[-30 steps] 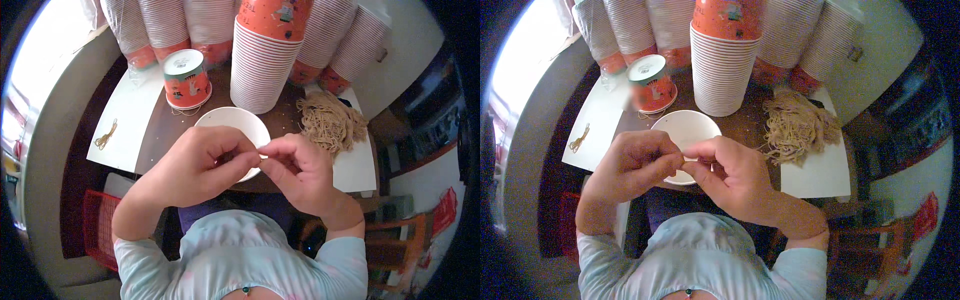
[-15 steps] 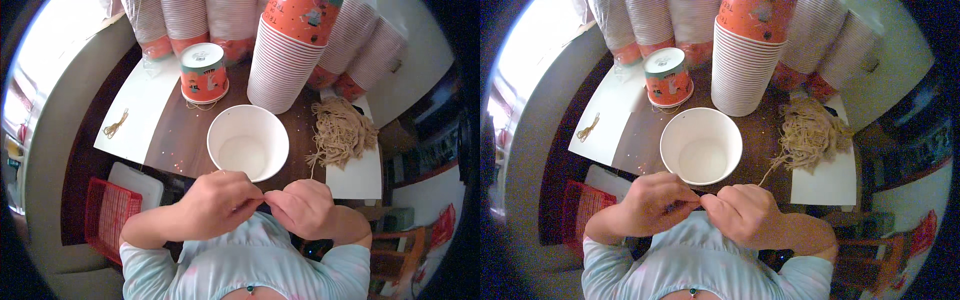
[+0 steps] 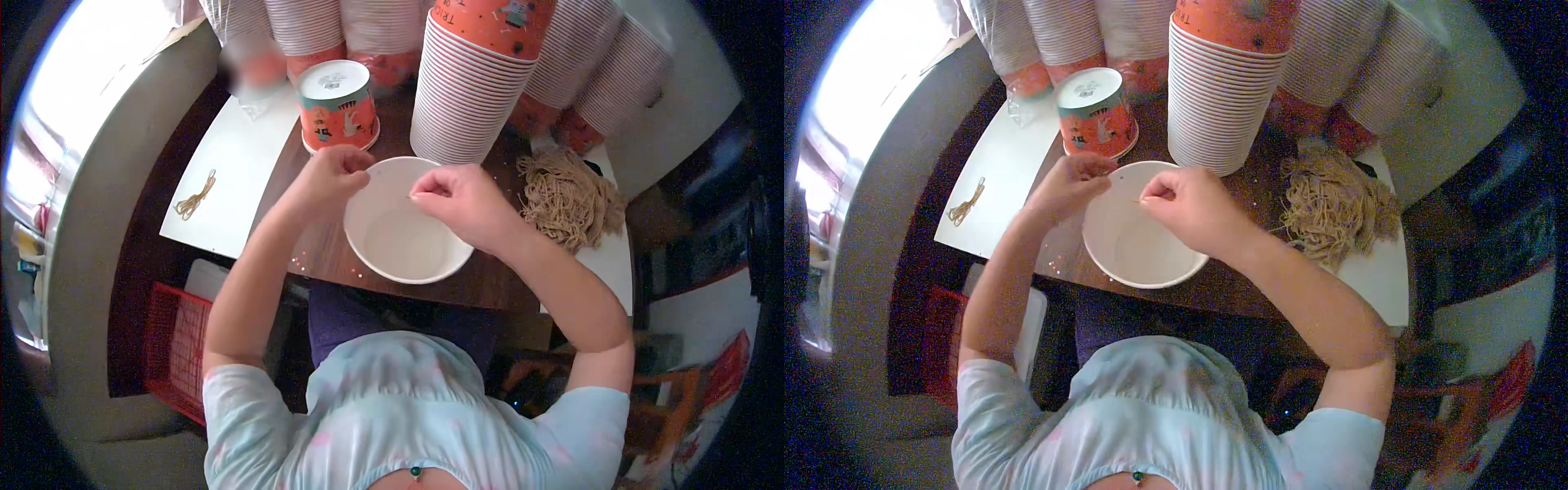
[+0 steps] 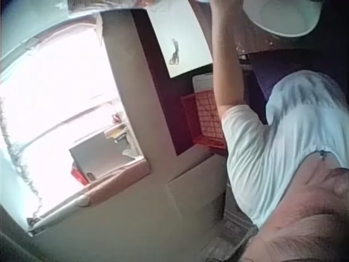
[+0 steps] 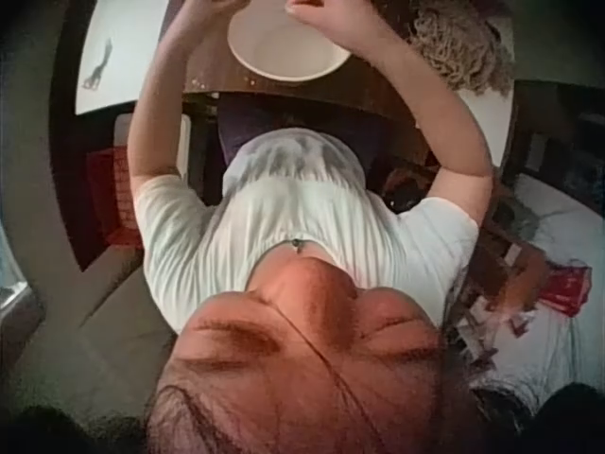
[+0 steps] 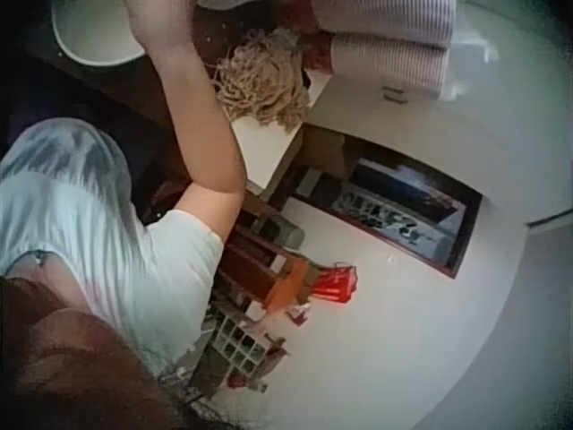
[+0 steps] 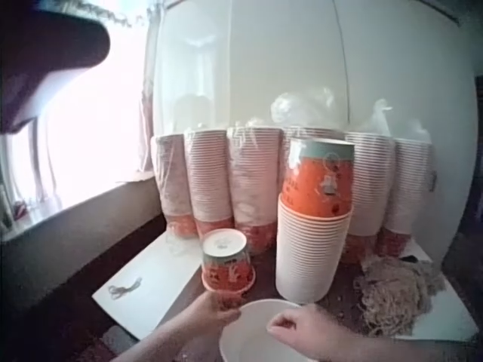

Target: Threading and knotting thin string handles onto paper buckets.

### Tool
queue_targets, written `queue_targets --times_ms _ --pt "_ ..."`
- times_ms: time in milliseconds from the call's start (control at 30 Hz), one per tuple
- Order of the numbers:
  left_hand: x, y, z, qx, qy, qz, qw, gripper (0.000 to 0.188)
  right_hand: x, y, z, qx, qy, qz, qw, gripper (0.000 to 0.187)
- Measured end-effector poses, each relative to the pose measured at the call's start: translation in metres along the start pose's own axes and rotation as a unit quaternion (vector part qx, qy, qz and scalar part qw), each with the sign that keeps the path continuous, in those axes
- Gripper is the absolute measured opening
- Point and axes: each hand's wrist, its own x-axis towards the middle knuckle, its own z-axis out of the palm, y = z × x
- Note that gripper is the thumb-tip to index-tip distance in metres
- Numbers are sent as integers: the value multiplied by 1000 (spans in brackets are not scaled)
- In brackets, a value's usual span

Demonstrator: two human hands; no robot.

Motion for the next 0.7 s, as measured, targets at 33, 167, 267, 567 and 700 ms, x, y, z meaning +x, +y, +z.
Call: queue_targets --times_ms 33,167,267,567,700 --pt "-1 0 8 -1 22 -18 1000 28 8 11 4 30 -20 34 999 13" --pt "-32 -4 46 -109 84 -14 990 30 19 26 15 -58 -18 30 998 11" --pt "-50 7 56 -196 62 -49 977 28 20 35 16 -67 -8 -3 998 12" --pt "-45 2 54 -234 58 -68 968 25 19 33 16 -60 9 -8 998 12" --pt "-43 -2 55 -219 58 -70 972 23 20 35 16 -54 6 8 998 11"
